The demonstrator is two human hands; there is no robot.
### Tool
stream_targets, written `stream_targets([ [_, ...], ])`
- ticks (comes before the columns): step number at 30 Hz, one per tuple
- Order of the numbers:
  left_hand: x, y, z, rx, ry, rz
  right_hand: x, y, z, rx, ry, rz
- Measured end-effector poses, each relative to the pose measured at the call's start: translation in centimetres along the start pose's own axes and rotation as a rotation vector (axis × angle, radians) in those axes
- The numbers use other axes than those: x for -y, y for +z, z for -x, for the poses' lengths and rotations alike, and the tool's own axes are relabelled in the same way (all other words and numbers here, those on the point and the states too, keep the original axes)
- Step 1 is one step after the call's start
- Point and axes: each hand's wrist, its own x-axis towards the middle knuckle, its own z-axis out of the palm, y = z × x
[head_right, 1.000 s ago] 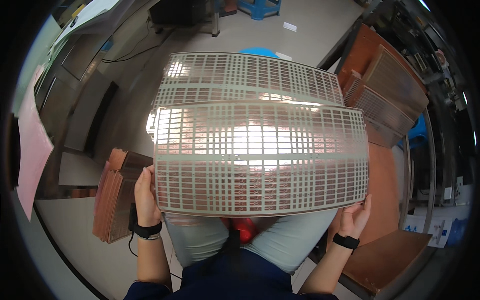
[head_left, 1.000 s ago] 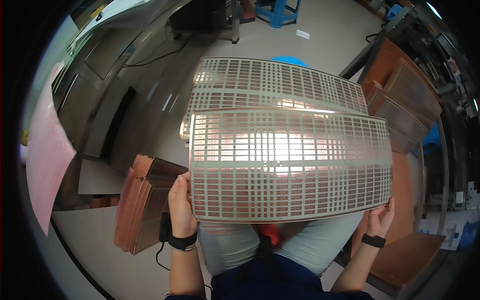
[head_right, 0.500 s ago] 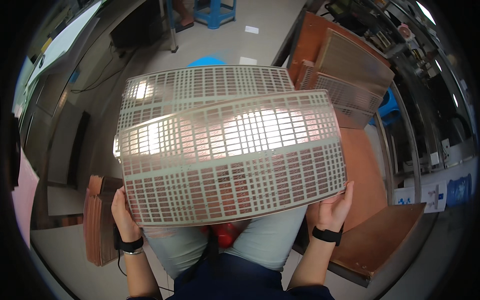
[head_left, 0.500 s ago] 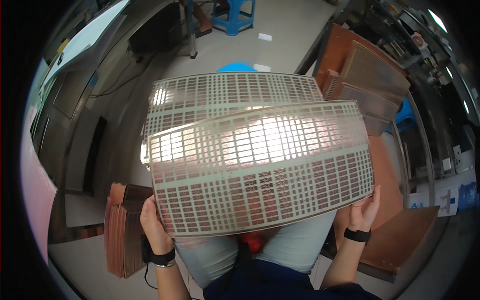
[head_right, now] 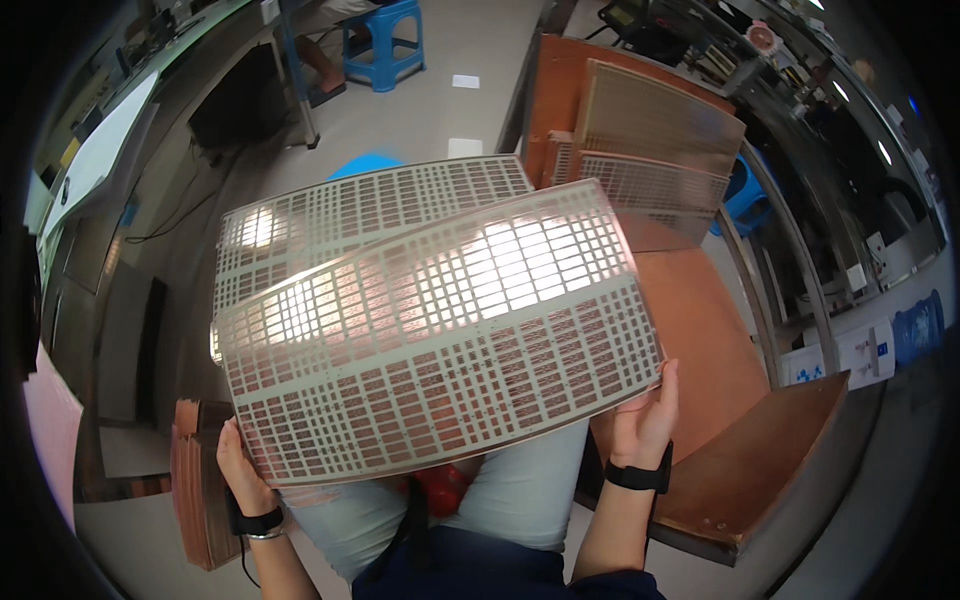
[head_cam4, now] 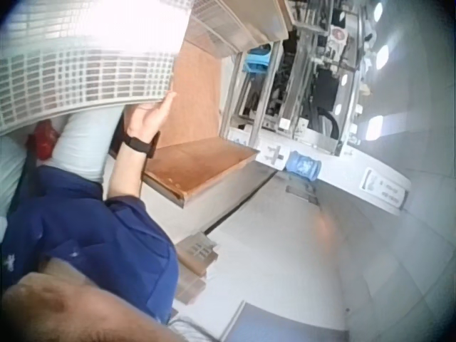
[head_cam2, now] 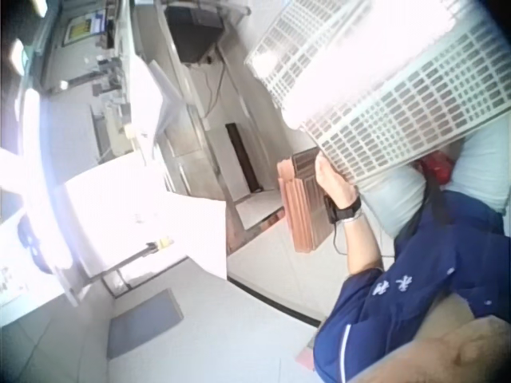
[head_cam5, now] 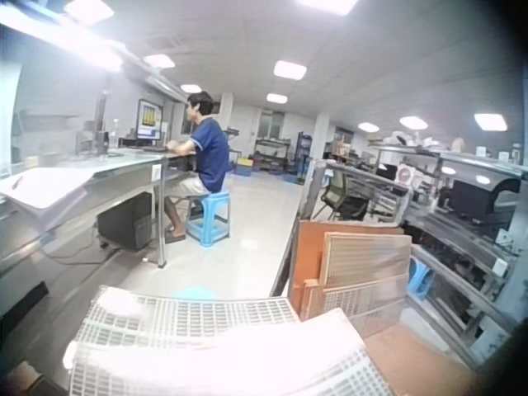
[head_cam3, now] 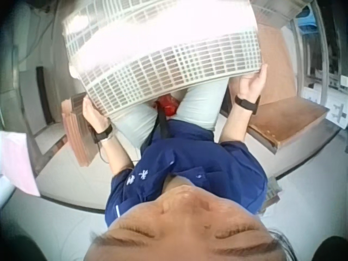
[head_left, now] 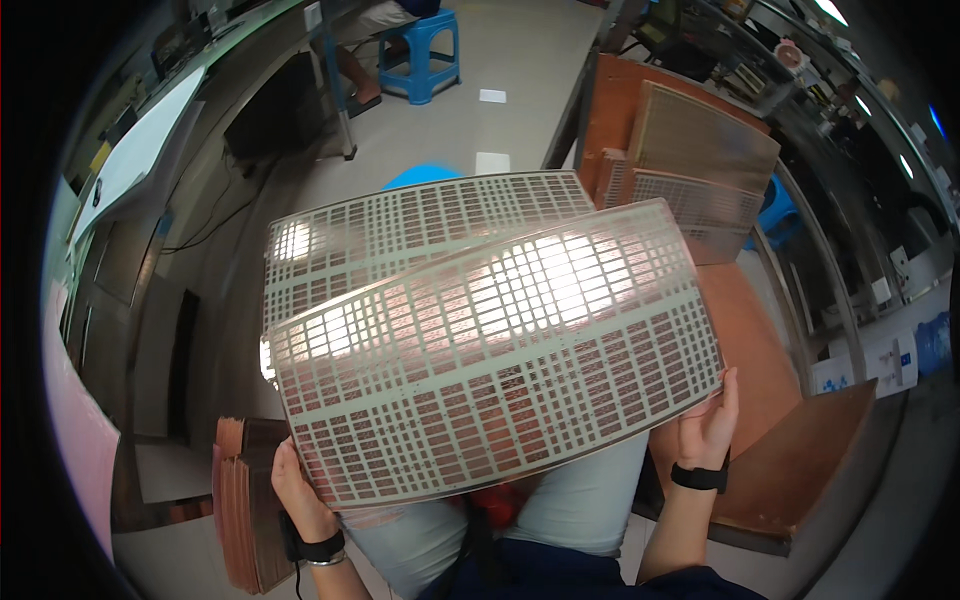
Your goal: The recorder is inspecting and marking metal panels with a white pen on an inspection table.
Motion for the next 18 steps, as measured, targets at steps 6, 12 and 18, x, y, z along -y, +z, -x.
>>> stream_targets([
  [6,0.6,-0.9,-0.4,-0.003,0.009,-0.003,0.3,0.6,0.2,0.022,-0.076,0.062],
  [12,0.2,-0.1,0.0,0.034,-0.020,0.008,0.9,0.8,0.3,0.045,-0.088,0.074],
  [18,0.0,0.7,0.1,-0.033,-0.027,-0.025,1.2,1.1,0.1,0.048,-0.119,0.091],
])
